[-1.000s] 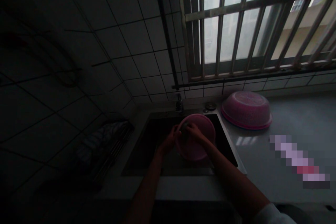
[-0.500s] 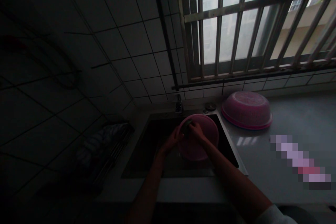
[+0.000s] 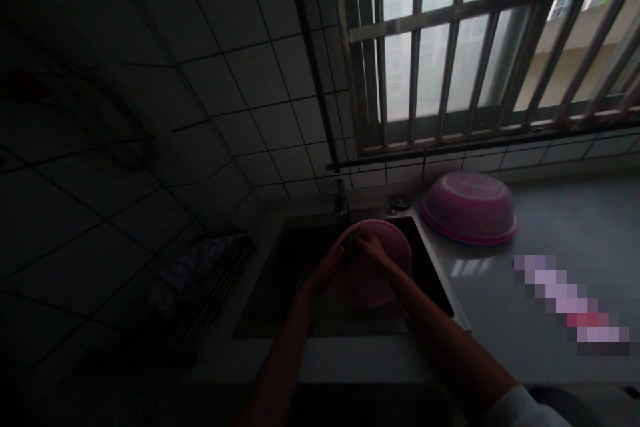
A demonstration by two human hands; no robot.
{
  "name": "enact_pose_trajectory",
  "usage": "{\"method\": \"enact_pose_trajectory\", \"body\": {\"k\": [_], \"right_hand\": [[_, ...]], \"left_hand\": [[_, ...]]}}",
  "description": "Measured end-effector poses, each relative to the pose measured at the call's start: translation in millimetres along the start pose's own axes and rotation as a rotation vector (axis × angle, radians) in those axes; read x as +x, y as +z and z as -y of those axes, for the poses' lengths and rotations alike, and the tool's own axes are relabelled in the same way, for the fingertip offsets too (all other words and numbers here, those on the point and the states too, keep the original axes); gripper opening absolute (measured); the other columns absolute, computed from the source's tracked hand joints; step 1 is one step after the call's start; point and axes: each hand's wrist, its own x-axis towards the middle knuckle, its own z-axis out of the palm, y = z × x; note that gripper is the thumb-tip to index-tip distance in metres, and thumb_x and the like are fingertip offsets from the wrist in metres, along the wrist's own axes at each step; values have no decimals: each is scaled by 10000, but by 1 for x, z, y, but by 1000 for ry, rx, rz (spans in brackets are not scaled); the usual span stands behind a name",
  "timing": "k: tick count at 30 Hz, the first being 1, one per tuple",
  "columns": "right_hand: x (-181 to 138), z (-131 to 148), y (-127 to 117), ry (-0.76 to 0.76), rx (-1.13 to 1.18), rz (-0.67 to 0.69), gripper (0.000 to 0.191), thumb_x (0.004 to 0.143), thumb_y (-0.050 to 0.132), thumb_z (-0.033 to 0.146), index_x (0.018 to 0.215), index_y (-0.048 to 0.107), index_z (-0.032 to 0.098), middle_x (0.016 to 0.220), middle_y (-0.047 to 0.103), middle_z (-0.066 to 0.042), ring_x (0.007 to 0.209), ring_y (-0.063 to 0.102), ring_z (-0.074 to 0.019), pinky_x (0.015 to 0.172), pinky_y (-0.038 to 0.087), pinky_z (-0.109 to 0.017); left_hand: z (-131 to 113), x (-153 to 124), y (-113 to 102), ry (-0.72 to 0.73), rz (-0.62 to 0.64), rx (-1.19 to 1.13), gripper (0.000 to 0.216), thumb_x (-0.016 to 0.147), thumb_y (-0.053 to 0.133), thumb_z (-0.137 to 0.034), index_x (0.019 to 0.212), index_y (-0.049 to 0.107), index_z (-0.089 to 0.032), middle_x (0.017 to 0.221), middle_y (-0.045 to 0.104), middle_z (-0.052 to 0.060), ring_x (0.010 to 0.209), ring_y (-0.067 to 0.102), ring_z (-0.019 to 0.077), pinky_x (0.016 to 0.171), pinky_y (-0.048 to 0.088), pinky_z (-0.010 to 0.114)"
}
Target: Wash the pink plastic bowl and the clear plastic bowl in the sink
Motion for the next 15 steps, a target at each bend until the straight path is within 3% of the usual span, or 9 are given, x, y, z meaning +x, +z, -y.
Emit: {"method": "enact_pose_trajectory", "body": {"k": [3, 6, 8, 10, 15], "right_hand": [[-5, -4, 4, 11, -47, 156, 361, 845, 715, 496, 1023, 730, 182, 1040, 765, -75, 931, 687, -244, 886, 573, -381], [-15, -23, 20, 110, -104, 455, 333, 768, 816, 419, 989, 742, 182, 1006, 769, -60, 853, 674, -211, 858, 583, -369], [-20, -32, 27, 165, -130, 577, 340, 712, 861, 375, 964, 743, 181, 975, 769, -55, 796, 660, -195, 803, 584, -352], [-19, -33, 28, 160, -114, 524, 333, 732, 840, 396, 962, 740, 177, 963, 767, -60, 789, 661, -197, 780, 582, -347], [-6, -3, 8, -7, -26, 49, 358, 846, 698, 500, 1018, 727, 188, 1033, 767, -84, 891, 691, -250, 817, 582, -365]], "left_hand": [[-4, -1, -1, 46, -30, -15, 824, 786, 783, -733, 1436, 668, -238, 1567, 593, 122, 1517, 462, 386, 1308, 258, 564], [-7, -1, -4, 79, -91, 26, 782, 783, 787, -725, 1390, 705, -239, 1556, 607, 105, 1522, 459, 370, 1324, 232, 544], [-8, -1, -5, 91, -112, 47, 766, 777, 794, -721, 1366, 721, -237, 1551, 612, 98, 1521, 462, 362, 1327, 230, 535], [-8, 0, -5, 77, -102, 31, 772, 752, 816, -719, 1343, 734, -229, 1531, 630, 102, 1502, 484, 369, 1319, 246, 540], [-4, 0, -1, -41, -74, -116, 837, 702, 825, -770, 1306, 754, -195, 1460, 682, 143, 1436, 550, 410, 1272, 326, 572]]}}
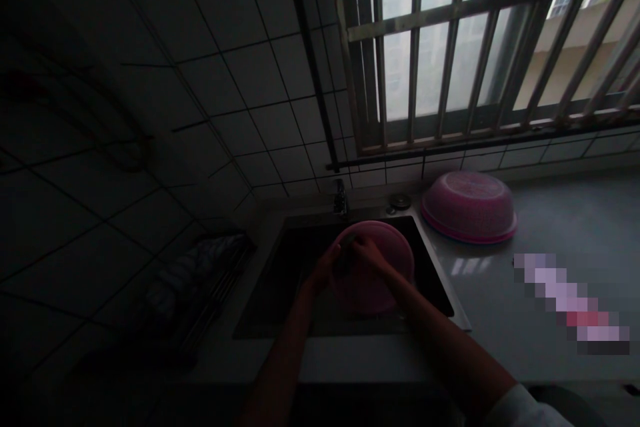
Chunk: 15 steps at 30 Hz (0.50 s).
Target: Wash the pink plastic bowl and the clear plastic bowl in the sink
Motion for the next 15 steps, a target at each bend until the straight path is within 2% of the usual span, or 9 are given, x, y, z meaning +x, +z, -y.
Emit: {"method": "enact_pose_trajectory", "body": {"k": [2, 3, 4, 7, 9, 11, 15], "right_hand": [[1, 7, -4, -21, 0, -54, 374, 848, 700, 511, 1040, 730, 192, 1059, 768, -85, 924, 693, -259, 824, 579, -360], [0, 7, -2, -12, -6, -24, 385, 842, 709, 521, 1033, 733, 187, 1044, 768, -84, 912, 691, -256, 810, 576, -355], [-2, 4, 2, 4, -14, 46, 399, 830, 727, 529, 1024, 738, 180, 1023, 768, -81, 890, 687, -249, 792, 573, -347], [-11, -9, 19, 66, -45, 368, 431, 766, 802, 526, 979, 756, 154, 952, 765, -74, 808, 671, -219, 730, 556, -318], [-15, -15, 27, 95, -56, 486, 423, 735, 828, 509, 940, 759, 145, 903, 761, -71, 753, 657, -202, 683, 542, -302], [-14, -13, 26, 84, -37, 403, 401, 748, 807, 507, 910, 751, 145, 868, 754, -68, 724, 645, -195, 658, 534, -296], [-1, 3, 6, 12, 40, -43, 377, 776, 746, 501, 926, 732, 156, 899, 752, -69, 773, 657, -210, 706, 545, -309]], "left_hand": [[2, 1, 0, -28, -30, -30, 861, 680, 820, -797, 1276, 767, -177, 1426, 702, 160, 1413, 569, 419, 1252, 357, 573], [3, 1, -2, -40, -45, -36, 867, 669, 819, -807, 1256, 773, -171, 1405, 714, 165, 1403, 577, 419, 1243, 369, 571], [4, 1, -3, -53, -58, -37, 867, 660, 819, -813, 1235, 779, -166, 1383, 726, 168, 1395, 584, 417, 1235, 380, 570], [7, 2, -9, -82, -130, 2, 838, 649, 822, -814, 1178, 791, -165, 1325, 754, 156, 1377, 600, 402, 1225, 391, 565], [8, 2, -12, -84, -178, 39, 794, 676, 818, -794, 1164, 792, -169, 1307, 761, 141, 1374, 603, 384, 1235, 380, 553], [9, 3, -12, -96, -182, 38, 750, 722, 802, -771, 1169, 792, -169, 1292, 768, 138, 1369, 608, 374, 1244, 367, 553], [11, 6, -6, -107, -112, -2, 709, 807, 733, -766, 1183, 791, -168, 1316, 764, 141, 1413, 574, 368, 1274, 326, 542]]}}
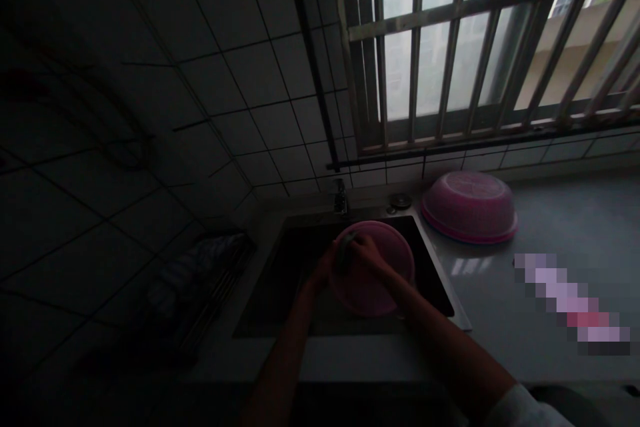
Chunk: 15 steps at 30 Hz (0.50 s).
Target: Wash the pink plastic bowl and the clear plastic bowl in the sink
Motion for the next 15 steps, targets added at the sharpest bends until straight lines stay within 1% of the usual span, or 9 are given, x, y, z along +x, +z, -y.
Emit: {"method": "enact_pose_trajectory", "body": {"k": [1, 2, 3, 4, 8, 9, 10, 11, 15], "right_hand": [[3, 3, -4, -3, 17, -75, 378, 767, 743, 503, 922, 725, 160, 891, 748, -66, 765, 653, -210, 700, 542, -308], [4, 4, -5, 1, 32, -111, 381, 761, 741, 509, 918, 719, 163, 879, 744, -61, 749, 647, -207, 689, 537, -306], [4, 3, -4, 9, 43, -105, 385, 757, 743, 518, 909, 715, 166, 866, 739, -57, 732, 639, -202, 676, 532, -303], [3, 0, -1, 20, 48, -54, 390, 753, 751, 527, 899, 714, 167, 859, 738, -54, 722, 633, -198, 670, 529, -302], [-9, -15, 19, 96, 12, 315, 436, 705, 835, 525, 908, 748, 149, 899, 763, -67, 752, 650, -202, 698, 539, -309], [-11, -16, 22, 114, 12, 351, 449, 698, 844, 524, 918, 754, 143, 904, 766, -72, 753, 653, -203, 699, 540, -311], [-12, -15, 21, 125, 20, 342, 456, 700, 841, 525, 928, 756, 139, 906, 767, -77, 750, 656, -204, 698, 541, -313], [-11, -12, 19, 124, 35, 291, 454, 711, 828, 526, 933, 752, 138, 903, 764, -79, 746, 658, -205, 696, 542, -315], [-1, 6, -2, 56, 83, -35, 413, 761, 766, 521, 946, 719, 154, 889, 749, -70, 748, 657, -206, 704, 547, -320]], "left_hand": [[0, 0, 2, 0, 22, -5, 711, 826, 702, -779, 1186, 792, -172, 1326, 761, 138, 1422, 566, 364, 1277, 324, 530], [0, 0, 3, -1, 42, -10, 719, 843, 669, -794, 1190, 792, -176, 1329, 761, 135, 1424, 565, 361, 1276, 327, 521], [-1, -1, 4, -6, 53, -15, 731, 852, 640, -810, 1190, 793, -180, 1317, 767, 132, 1420, 569, 358, 1273, 333, 513], [-2, -2, 5, -17, 57, -18, 745, 857, 616, -825, 1190, 793, -183, 1292, 778, 129, 1414, 575, 355, 1268, 341, 507], [-10, -7, 4, -106, 19, 13, 816, 829, 581, -881, 1121, 806, -153, 1104, 826, 126, 1344, 632, 356, 1216, 412, 484], [-11, -8, 4, -123, 11, 24, 819, 825, 584, -883, 1108, 808, -148, 1084, 828, 124, 1322, 646, 356, 1197, 433, 474], [-12, -8, 4, -129, 7, 31, 813, 826, 589, -879, 1100, 809, -146, 1085, 828, 123, 1309, 654, 355, 1185, 447, 468], [-13, -8, 5, -125, 4, 34, 800, 831, 593, -871, 1096, 811, -149, 1100, 826, 123, 1308, 655, 355, 1183, 449, 467], [-9, -5, 8, -48, 38, 28, 802, 823, 594, -878, 1129, 809, -168, 1223, 800, 127, 1378, 602, 372, 1246, 371, 523]]}}
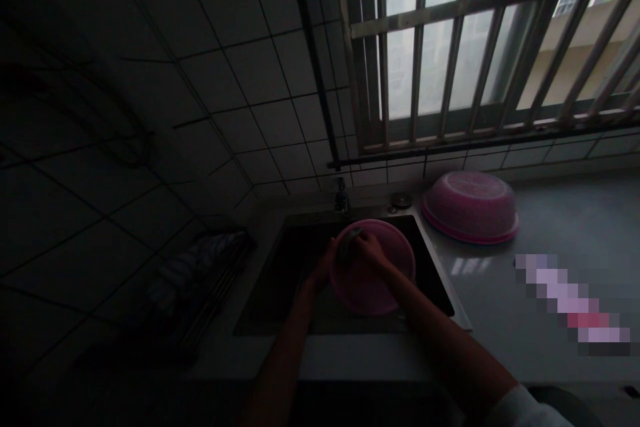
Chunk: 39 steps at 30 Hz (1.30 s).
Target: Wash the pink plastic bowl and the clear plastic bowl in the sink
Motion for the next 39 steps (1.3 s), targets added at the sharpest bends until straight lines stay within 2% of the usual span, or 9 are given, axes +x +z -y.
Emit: {"method": "enact_pose_trajectory", "body": {"k": [3, 9, 11, 15, 17, 24, 26, 32, 39], "right_hand": [[1, 1, -2, -2, -26, 19, 410, 758, 774, 535, 925, 711, 166, 885, 746, -63, 750, 644, -203, 696, 542, -319], [-10, -29, 17, 128, -112, 442, 436, 714, 835, 503, 964, 738, 158, 962, 770, -71, 807, 659, -210, 749, 555, -335], [-6, -29, 11, 87, -136, 365, 415, 746, 792, 502, 974, 731, 161, 958, 767, -77, 790, 658, -211, 715, 553, -327], [12, -15, -14, -69, -178, -24, 356, 822, 679, 478, 1011, 703, 177, 1000, 760, -92, 827, 674, -226, 701, 556, -319], [16, -14, -20, -87, -200, -54, 344, 826, 670, 460, 1017, 700, 175, 1005, 760, -95, 851, 681, -233, 717, 563, -323], [-6, -44, 11, 100, -211, 471, 336, 715, 820, 390, 949, 720, 171, 900, 761, -54, 745, 640, -186, 715, 561, -321], [-5, -39, 9, 109, -184, 417, 324, 756, 790, 423, 950, 713, 175, 871, 751, -54, 716, 632, -188, 682, 556, -322], [12, -6, -16, -110, -138, -78, 326, 822, 675, 475, 969, 698, 185, 968, 745, -66, 830, 658, -215, 732, 555, -310], [-10, -24, 17, 115, -96, 391, 455, 738, 797, 557, 951, 709, 165, 892, 738, -56, 740, 629, -195, 680, 529, -311]], "left_hand": [[3, 1, -2, 101, -3, 35, 797, 763, 698, -851, 1204, 790, -194, 1352, 749, 124, 1445, 537, 385, 1288, 298, 545], [3, 0, -10, 215, -33, 104, 800, 717, 807, -769, 1290, 745, -214, 1469, 672, 136, 1461, 522, 374, 1293, 280, 555], [5, 3, -9, 224, -12, 89, 806, 728, 803, -764, 1310, 733, -211, 1493, 654, 140, 1462, 523, 372, 1287, 294, 553], [11, 9, -6, 228, 34, 60, 816, 741, 786, -775, 1345, 719, -230, 1530, 627, 131, 1489, 495, 374, 1293, 284, 545], [10, 8, -6, 221, 29, 63, 827, 733, 778, -794, 1333, 725, -226, 1522, 634, 132, 1486, 498, 381, 1292, 285, 549], [1, -2, -8, 213, 1, 121, 743, 747, 793, -759, 1254, 760, -217, 1465, 680, 111, 1470, 513, 365, 1304, 260, 518], [2, 0, -8, 204, 5, 86, 752, 722, 815, -755, 1245, 762, -217, 1456, 686, 117, 1465, 517, 372, 1299, 268, 527], [4, 3, -2, 186, 22, 8, 819, 720, 799, -784, 1298, 742, -207, 1505, 647, 139, 1472, 509, 394, 1284, 297, 560], [-2, -5, -5, 191, 11, 79, 778, 718, 802, -777, 1272, 757, -233, 1464, 682, 110, 1453, 526, 380, 1295, 279, 520]]}}
